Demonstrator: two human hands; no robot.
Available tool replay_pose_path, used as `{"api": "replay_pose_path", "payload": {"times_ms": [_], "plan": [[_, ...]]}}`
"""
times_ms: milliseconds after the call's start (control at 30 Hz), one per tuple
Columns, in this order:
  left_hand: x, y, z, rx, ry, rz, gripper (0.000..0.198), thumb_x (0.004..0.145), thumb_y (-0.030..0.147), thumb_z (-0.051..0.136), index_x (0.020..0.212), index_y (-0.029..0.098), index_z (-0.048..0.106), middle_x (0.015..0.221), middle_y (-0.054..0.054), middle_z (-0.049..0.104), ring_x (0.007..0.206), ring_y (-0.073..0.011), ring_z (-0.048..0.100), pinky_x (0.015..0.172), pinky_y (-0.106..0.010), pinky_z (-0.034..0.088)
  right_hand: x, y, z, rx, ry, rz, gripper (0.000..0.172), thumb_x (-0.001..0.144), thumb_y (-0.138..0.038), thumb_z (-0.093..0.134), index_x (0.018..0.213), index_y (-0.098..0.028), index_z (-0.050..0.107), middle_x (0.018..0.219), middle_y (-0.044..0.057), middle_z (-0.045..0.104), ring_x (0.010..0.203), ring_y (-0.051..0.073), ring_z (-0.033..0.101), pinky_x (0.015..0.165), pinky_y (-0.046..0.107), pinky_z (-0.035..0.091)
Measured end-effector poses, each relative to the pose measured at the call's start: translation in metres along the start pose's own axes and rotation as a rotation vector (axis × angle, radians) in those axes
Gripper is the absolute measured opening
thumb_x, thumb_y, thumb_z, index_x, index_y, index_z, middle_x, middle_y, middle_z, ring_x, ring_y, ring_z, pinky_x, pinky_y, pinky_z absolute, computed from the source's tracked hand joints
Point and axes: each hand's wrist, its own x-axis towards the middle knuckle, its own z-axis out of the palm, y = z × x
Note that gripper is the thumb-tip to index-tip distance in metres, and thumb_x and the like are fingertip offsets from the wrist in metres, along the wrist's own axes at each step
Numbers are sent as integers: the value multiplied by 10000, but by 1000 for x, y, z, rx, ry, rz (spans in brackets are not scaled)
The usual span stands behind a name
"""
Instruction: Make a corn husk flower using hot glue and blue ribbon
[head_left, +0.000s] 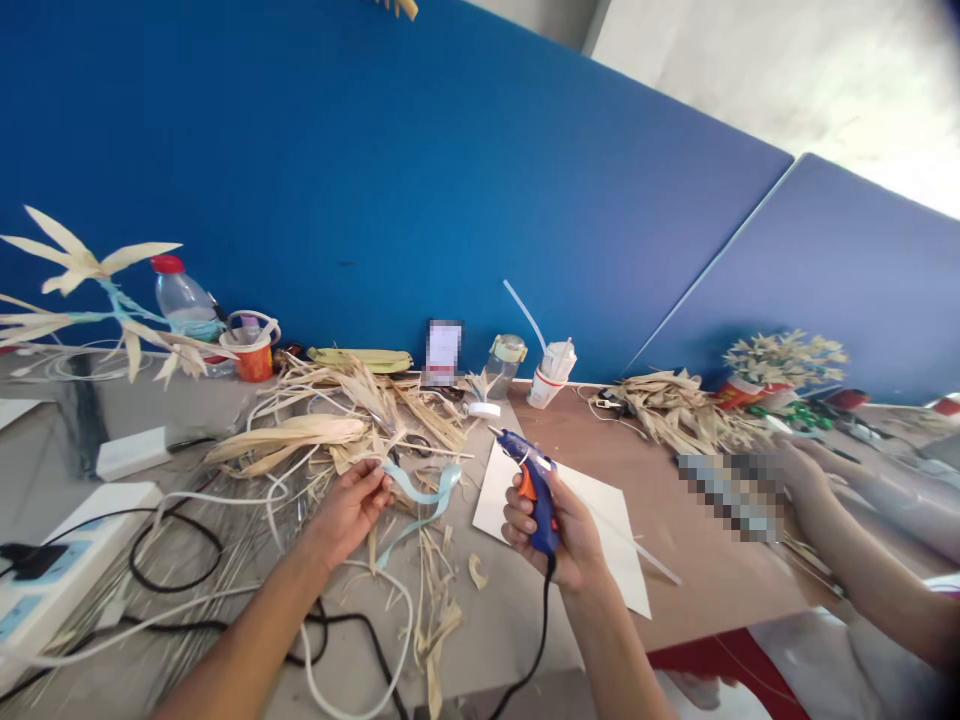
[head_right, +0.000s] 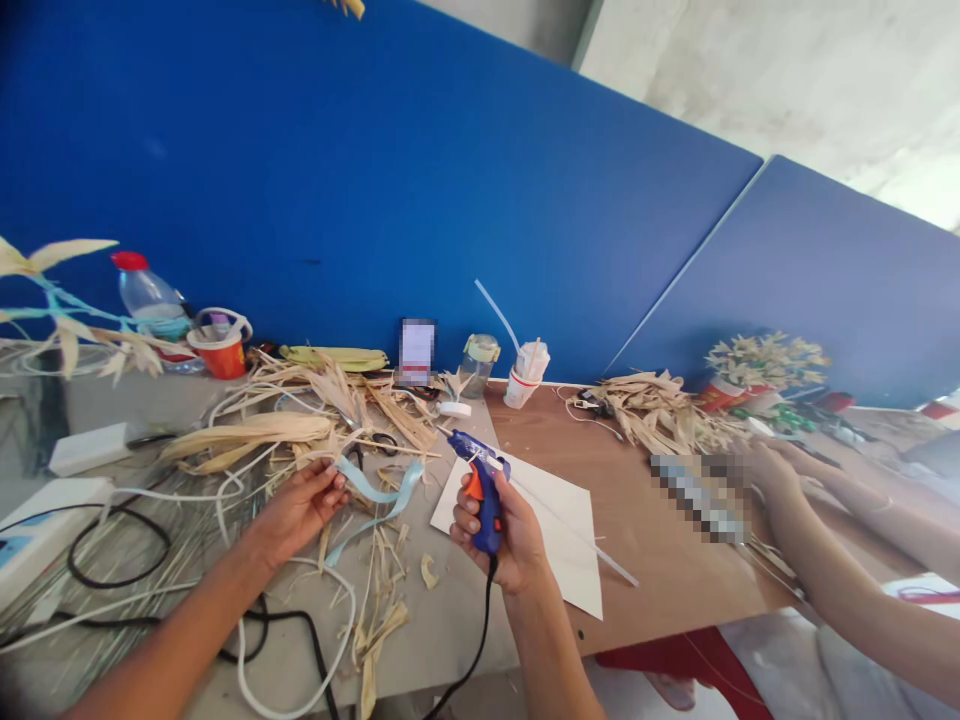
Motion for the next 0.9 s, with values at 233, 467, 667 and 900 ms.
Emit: {"api": "replay_pose_path", "payload": {"times_ms": [233, 467, 667, 900], "plan": [[0, 4, 1, -44, 37, 9, 168, 656, 25, 718, 746, 136, 631, 591, -10, 636, 457, -66, 525, 525, -201, 501, 31, 10, 18, -322, -168, -9, 361, 584, -441, 776, 750, -142, 663, 609, -12, 462, 512, 80, 369, 501, 239, 267], [3, 6, -1, -37, 102, 53, 145, 649, 20, 716, 745, 107, 652, 600, -29, 644, 525, -91, 571, 467, -163, 465, 55, 28, 22, -873, 41, -121, 276, 653, -406, 703, 741, -154, 629, 656, 8, 545, 618, 119, 454, 522, 231, 328], [4, 7, 1, -13, 122, 54, 140, 621, 76, 759, 722, 108, 668, 572, -19, 639, 468, -70, 526, 472, -175, 463, 55, 38, 19, -1110, 8, -97, 148, 757, -308, 591, 780, -171, 644, 614, -7, 593, 585, 131, 540, 577, 255, 429], [2, 6, 1, 7, 127, 39, 150, 621, 111, 775, 727, 113, 668, 585, -9, 639, 435, -47, 491, 540, -204, 505, 58, 53, 14, -1089, 15, -202, 187, 737, -332, 649, 881, -213, 658, 719, 8, 632, 629, 157, 564, 577, 266, 468]]}}
